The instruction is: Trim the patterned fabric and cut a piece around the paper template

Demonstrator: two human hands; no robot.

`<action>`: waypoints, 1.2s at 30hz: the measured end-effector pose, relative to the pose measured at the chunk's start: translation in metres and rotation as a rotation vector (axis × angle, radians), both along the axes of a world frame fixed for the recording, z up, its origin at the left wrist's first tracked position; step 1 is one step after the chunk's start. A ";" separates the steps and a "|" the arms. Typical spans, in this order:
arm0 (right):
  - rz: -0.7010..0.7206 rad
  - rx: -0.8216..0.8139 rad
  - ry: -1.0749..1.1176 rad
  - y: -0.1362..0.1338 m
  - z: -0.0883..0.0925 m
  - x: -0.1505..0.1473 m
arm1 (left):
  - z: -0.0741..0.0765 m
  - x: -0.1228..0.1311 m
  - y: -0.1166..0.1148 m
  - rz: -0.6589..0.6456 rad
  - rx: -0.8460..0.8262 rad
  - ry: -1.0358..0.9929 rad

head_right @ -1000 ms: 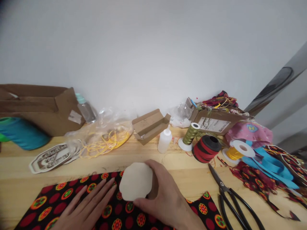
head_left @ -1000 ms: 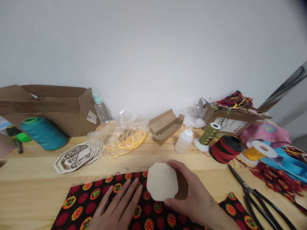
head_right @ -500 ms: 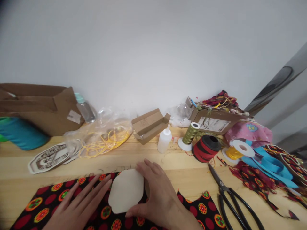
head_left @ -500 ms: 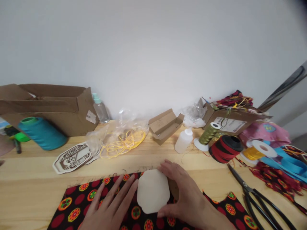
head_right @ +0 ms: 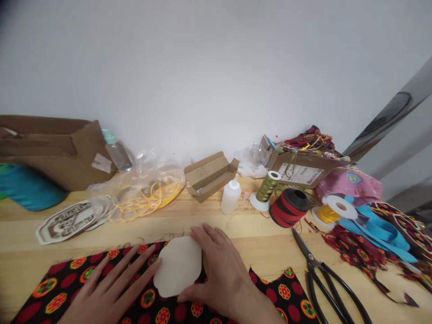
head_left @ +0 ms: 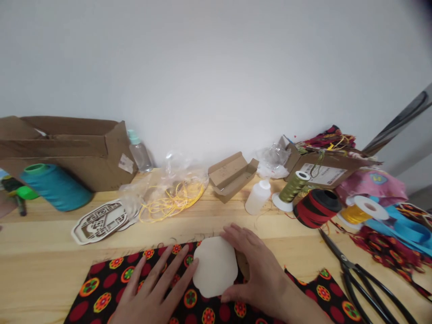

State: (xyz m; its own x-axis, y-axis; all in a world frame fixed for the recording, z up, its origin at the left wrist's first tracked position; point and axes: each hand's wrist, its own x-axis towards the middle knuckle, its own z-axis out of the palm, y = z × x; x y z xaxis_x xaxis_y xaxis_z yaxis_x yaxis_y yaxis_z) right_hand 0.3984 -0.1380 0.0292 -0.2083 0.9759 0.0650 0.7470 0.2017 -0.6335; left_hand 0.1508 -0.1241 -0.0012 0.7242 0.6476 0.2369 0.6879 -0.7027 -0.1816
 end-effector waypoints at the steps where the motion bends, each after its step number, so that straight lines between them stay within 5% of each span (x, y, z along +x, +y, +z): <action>1: -0.005 -0.005 -0.002 0.000 0.001 0.000 | 0.000 -0.001 0.001 -0.019 0.007 0.005; 23: -0.024 -0.083 0.012 -0.005 0.003 0.003 | -0.002 -0.005 0.006 -0.064 0.058 0.051; 28: -0.073 0.041 0.101 -0.009 0.000 0.009 | -0.007 -0.004 0.005 -0.060 0.105 0.030; 36: 0.153 0.252 -0.060 -0.006 0.009 0.011 | -0.008 -0.002 0.007 -0.073 0.141 0.073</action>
